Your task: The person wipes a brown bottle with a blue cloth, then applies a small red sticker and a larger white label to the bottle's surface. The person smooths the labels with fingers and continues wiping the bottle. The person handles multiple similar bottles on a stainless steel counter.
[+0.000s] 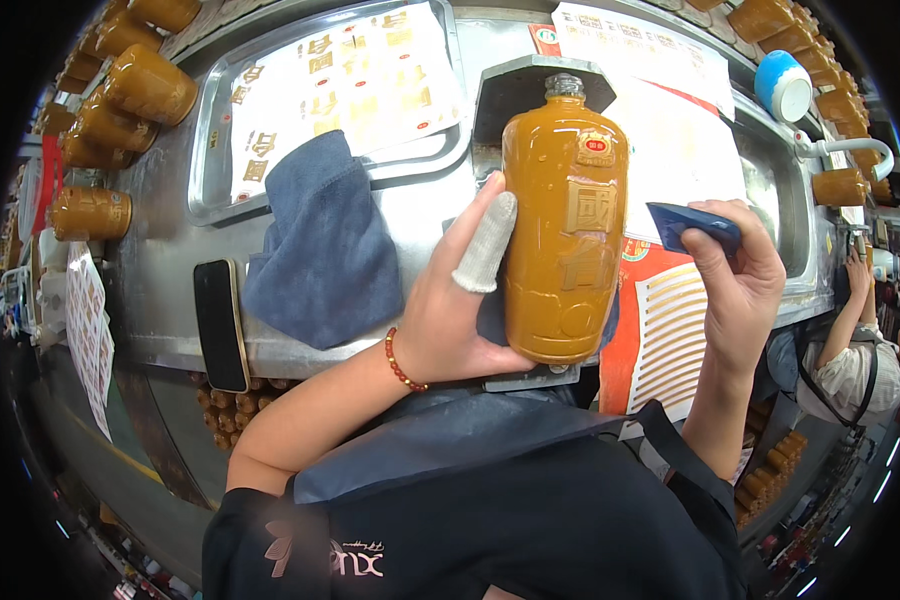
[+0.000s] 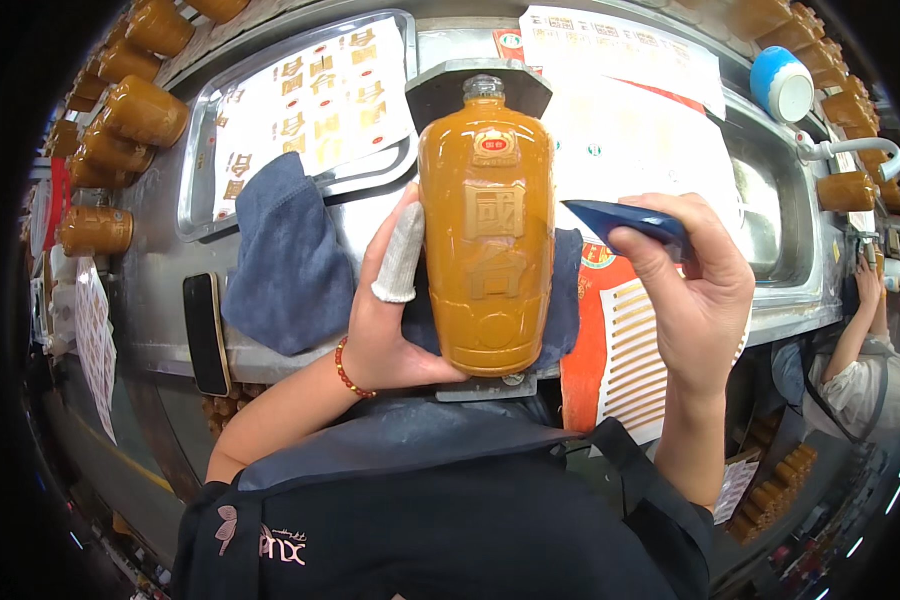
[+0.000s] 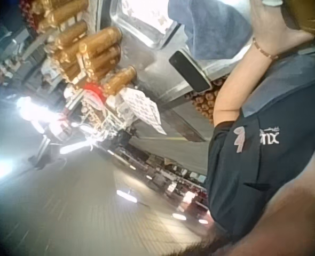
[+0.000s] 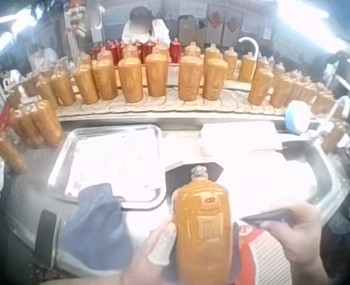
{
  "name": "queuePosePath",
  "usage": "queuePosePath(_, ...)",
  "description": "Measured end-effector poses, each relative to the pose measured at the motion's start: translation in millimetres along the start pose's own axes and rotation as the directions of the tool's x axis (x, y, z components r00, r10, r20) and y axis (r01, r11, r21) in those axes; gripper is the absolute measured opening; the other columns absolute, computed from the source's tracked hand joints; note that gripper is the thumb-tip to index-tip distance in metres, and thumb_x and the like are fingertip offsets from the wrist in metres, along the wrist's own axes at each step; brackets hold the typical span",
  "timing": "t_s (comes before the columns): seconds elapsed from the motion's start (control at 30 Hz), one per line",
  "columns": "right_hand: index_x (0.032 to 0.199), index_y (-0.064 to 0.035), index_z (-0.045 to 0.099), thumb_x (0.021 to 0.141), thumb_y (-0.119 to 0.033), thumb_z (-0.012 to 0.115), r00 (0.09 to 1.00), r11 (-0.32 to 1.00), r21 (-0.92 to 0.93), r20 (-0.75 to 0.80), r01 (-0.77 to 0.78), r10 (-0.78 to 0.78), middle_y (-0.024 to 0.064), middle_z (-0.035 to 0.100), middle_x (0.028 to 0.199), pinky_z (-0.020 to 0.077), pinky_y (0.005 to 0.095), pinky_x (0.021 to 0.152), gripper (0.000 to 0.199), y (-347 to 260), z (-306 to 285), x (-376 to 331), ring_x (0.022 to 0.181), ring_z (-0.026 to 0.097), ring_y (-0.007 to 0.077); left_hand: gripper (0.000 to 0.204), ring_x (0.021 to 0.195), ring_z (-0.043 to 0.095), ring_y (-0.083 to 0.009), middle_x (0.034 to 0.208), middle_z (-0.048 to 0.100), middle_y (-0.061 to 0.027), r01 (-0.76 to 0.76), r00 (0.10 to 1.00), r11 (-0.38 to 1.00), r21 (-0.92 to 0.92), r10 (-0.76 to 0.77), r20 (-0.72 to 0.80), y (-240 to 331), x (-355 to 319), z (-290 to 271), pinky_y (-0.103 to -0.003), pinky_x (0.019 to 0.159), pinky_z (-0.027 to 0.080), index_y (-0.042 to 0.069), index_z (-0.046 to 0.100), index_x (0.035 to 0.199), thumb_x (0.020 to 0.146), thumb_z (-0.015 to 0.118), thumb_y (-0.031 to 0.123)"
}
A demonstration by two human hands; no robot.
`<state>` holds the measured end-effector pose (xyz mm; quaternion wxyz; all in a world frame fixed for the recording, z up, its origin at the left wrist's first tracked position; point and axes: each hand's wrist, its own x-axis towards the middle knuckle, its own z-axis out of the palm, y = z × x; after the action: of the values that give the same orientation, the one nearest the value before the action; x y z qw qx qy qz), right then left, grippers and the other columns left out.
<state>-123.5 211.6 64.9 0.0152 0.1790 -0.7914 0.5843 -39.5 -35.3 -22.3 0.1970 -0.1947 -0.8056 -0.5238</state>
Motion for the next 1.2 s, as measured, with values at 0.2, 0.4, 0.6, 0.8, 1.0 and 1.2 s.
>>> queuePosePath(0.2,0.113,0.0055,0.067,0.094,0.002,0.069,0.991,0.990,0.051,-0.014,-0.133,0.134,0.0059,0.069,0.101,0.0528,0.0234,0.082,0.019,1,-1,-12,0.090,0.065,0.0105,0.134,0.151,0.023,-0.0440,0.163,0.017,-0.0294,0.092,0.995,0.991,-0.100,-0.086,0.059,8,3,-5,-0.048,0.122,0.025,-0.003,0.018,0.160,0.065,0.091,0.059)
queuePosePath(0.4,0.114,0.0051,0.067,0.096,-0.004,0.070,0.949,0.932,0.185,0.005,-0.311,0.315,0.0039,0.070,0.098,0.0536,0.0219,0.080,0.021,10,-1,-21,0.088,0.064,0.0075,0.091,0.139,0.041,-0.0344,0.151,0.033,-0.0258,0.392,0.893,0.827,-0.402,-0.447,-0.048,34,33,12,-0.041,0.115,0.036,-0.009,0.023,0.154,0.092,0.076,0.031)
queuePosePath(0.6,0.116,0.0048,0.066,0.095,-0.003,0.070,0.942,0.915,0.223,0.049,-0.335,0.332,0.0052,0.071,0.102,0.0542,0.0229,0.084,0.022,17,-3,-24,0.091,0.066,0.0089,0.077,0.130,0.050,-0.0297,0.144,0.041,-0.0208,0.476,0.848,0.753,-0.455,-0.530,0.009,38,35,10,-0.038,0.109,0.041,-0.009,0.030,0.150,0.095,0.073,0.023)
queuePosePath(0.8,0.118,0.0050,0.066,0.094,0.000,0.071,0.956,0.919,0.264,0.067,-0.292,0.285,0.0063,0.070,0.105,0.0535,0.0234,0.088,0.025,16,6,-26,0.098,0.065,0.0099,0.069,0.129,0.050,-0.0281,0.142,0.043,-0.0191,0.471,0.850,0.736,-0.485,-0.526,0.028,39,36,12,-0.038,0.109,0.042,-0.008,0.031,0.150,0.098,0.067,0.019)
queuePosePath(1.0,0.111,-0.0002,0.071,0.083,0.006,0.076,0.998,0.998,-0.042,0.051,0.046,-0.044,0.0080,0.069,0.102,0.0512,0.0281,0.082,0.029,6,6,-24,0.093,0.064,0.0165,0.069,0.142,0.039,-0.0320,0.154,0.034,-0.0238,0.437,0.874,0.776,-0.454,-0.485,0.013,31,29,9,-0.040,0.118,0.030,-0.008,0.025,0.155,0.103,0.059,0.021)
queuePosePath(1.2,0.101,-0.0127,0.081,0.062,-0.005,0.075,0.847,0.699,-0.478,0.313,0.532,-0.430,0.0034,0.065,0.092,0.0450,0.0318,0.074,0.040,-27,15,-19,0.084,0.056,0.0224,0.098,0.152,0.022,-0.0452,0.163,0.016,-0.0329,0.151,0.988,0.988,-0.019,-0.151,0.030,25,10,-2,-0.045,0.123,0.022,-0.006,0.023,0.157,0.090,0.073,0.044)
